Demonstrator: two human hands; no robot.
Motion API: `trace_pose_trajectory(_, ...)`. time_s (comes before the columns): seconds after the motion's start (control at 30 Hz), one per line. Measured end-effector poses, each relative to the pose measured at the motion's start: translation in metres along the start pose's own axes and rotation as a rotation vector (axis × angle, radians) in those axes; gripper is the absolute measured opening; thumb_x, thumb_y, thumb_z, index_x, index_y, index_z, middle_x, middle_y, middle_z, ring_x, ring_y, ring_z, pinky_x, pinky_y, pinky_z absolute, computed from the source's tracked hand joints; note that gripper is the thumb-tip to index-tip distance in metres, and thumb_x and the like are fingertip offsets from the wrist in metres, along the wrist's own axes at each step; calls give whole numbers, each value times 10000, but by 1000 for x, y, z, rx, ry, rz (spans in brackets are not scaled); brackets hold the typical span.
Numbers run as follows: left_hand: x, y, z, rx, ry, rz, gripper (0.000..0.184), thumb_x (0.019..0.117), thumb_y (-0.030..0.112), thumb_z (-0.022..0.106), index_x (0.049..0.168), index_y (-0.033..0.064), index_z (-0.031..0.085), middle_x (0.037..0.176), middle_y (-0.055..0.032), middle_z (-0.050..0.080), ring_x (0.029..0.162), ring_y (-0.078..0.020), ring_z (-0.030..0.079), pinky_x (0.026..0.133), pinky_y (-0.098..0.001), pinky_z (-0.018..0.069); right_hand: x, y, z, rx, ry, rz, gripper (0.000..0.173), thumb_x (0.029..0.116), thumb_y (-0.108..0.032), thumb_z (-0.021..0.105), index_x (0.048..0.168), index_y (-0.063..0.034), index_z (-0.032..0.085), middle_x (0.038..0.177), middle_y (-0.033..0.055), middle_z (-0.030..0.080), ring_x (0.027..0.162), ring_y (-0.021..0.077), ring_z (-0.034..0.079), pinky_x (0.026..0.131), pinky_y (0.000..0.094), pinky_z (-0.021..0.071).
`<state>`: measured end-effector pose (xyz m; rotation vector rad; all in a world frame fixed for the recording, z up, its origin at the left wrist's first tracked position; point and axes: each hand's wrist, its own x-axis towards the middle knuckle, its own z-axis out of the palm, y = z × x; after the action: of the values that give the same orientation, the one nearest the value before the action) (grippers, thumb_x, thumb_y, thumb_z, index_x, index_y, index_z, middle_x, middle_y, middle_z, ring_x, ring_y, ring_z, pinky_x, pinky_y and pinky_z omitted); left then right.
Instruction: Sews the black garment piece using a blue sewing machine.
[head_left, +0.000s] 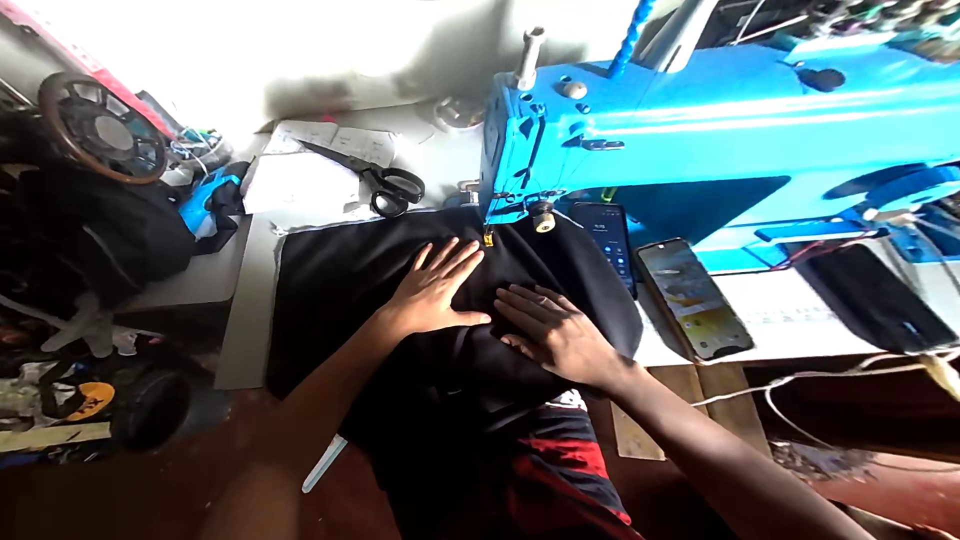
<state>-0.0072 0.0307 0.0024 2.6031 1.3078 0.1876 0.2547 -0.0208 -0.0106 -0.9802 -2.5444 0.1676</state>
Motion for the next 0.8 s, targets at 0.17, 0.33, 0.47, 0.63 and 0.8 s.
trace_pose_trajectory(0.17, 0, 0, 1, -10, 34, 9, 966, 839, 818, 518, 1583, 210, 409, 1688, -14, 294, 1582, -265, 182, 1234, -639, 138, 6, 1, -3, -17, -68, 21, 534, 1064, -506, 411, 1344, -124, 657, 1525, 106, 542, 1449, 336, 459, 1149, 548, 386)
trace_pose_trajectory(0.33, 0, 1, -2, -20, 30, -12, 966, 832, 818, 531, 1570, 203, 427, 1683, -17, 305, 1581, -260, 186, 1238, -629, 140, 9, 2, -3, -32, -52, -1, 537, 1064, -508, 402, 1326, -116, 659, 1516, 54, 561, 1450, 305, 467, 1154, 592, 361)
trace_pose_trajectory(0.47, 2, -1, -1, -32, 19, 0, 907, 849, 815, 511, 1565, 262, 441, 1691, -15, 285, 1585, -273, 167, 1231, -648, 121, 10, 4, -3, -22, -50, 0, 552, 1061, -524, 407, 1329, -108, 651, 1501, 66, 573, 1436, 311, 482, 1156, 594, 360)
trace_pose_trajectory(0.63, 4, -2, -3, -17, -2, 4, 870, 862, 813, 488, 1558, 291, 452, 1697, -33, 266, 1584, -298, 163, 1221, -663, 126, 13, 6, -4, -15, -70, 14, 548, 1058, -523, 410, 1324, -111, 655, 1533, 88, 538, 1454, 341, 453, 1160, 608, 347)
trace_pose_trajectory(0.8, 7, -7, 0, -23, 59, 11, 924, 825, 825, 532, 1525, 224, 491, 1677, -25, 319, 1574, -283, 209, 1226, -641, 164, 19, 12, -5, -23, -80, -3, 563, 1052, -550, 410, 1301, -115, 666, 1517, 92, 553, 1436, 364, 468, 1143, 636, 348)
